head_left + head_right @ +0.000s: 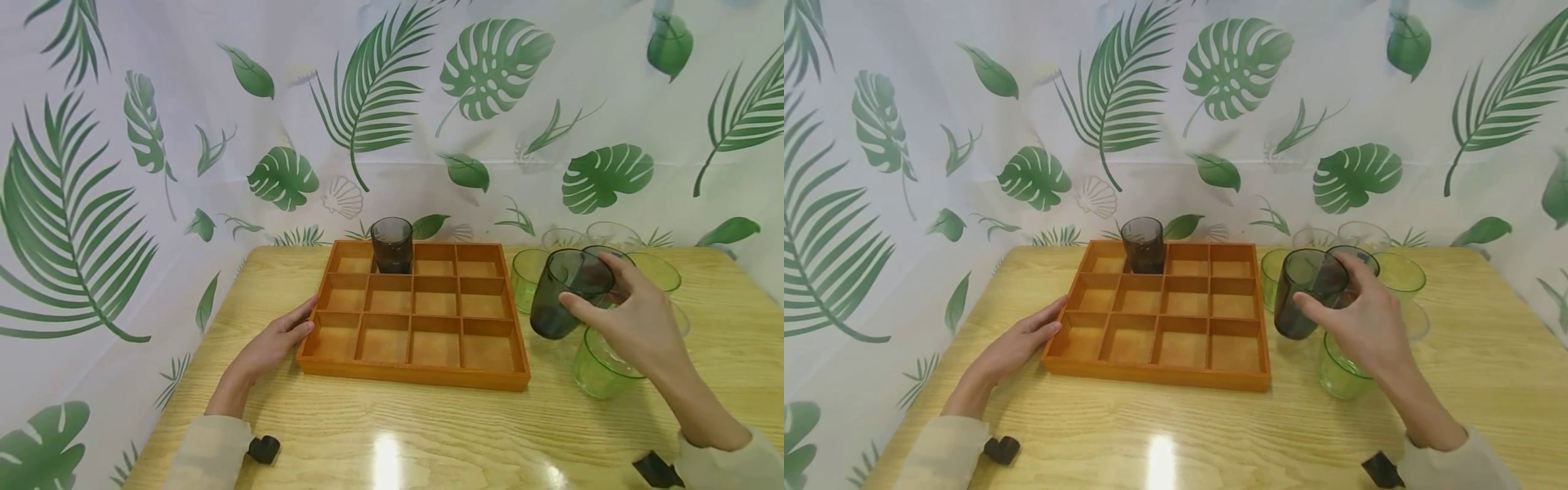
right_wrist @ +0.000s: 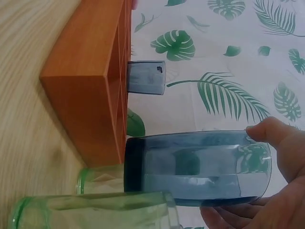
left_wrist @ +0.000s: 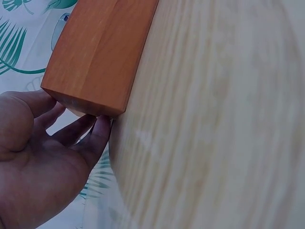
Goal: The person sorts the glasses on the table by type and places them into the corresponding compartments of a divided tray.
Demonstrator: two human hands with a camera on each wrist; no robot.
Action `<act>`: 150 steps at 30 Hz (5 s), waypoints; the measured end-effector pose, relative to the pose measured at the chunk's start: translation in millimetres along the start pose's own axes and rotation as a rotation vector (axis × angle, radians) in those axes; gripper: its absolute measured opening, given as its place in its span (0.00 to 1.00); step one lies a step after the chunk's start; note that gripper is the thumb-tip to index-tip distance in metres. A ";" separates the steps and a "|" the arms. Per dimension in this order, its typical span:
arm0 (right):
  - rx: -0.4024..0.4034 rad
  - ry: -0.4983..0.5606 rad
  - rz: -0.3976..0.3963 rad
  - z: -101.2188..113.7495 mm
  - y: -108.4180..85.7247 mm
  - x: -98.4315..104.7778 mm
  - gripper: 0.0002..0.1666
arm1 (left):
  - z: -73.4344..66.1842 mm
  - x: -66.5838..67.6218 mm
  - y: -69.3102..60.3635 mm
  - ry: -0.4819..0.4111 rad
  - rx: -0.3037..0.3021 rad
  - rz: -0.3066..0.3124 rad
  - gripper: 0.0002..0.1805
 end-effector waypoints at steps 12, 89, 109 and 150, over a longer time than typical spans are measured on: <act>0.051 0.020 0.037 21.6 -0.2 -8.7 0.50 | -3.5 -2.7 -1.3 -0.032 -0.014 0.021 0.33; 0.053 0.352 0.079 65.5 139.2 -121.9 0.46 | -3.5 -2.0 -1.3 -0.017 0.007 0.004 0.33; 0.012 0.305 0.114 53.1 162.4 -139.8 0.44 | -2.1 -1.1 0.3 -0.017 0.010 -0.006 0.32; 0.007 0.471 0.240 46.9 107.2 -97.5 0.53 | -2.5 -1.1 0.6 -0.014 0.003 0.004 0.33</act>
Point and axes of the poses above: each hand's wrist, its own y-axis towards the middle knuckle, its own x-axis out of the back of the hand, z = x × y, the point moved 6 cm from there along y, towards the middle knuckle, and after that the axes turned 10 degrees about x, right-handed, at the moved point
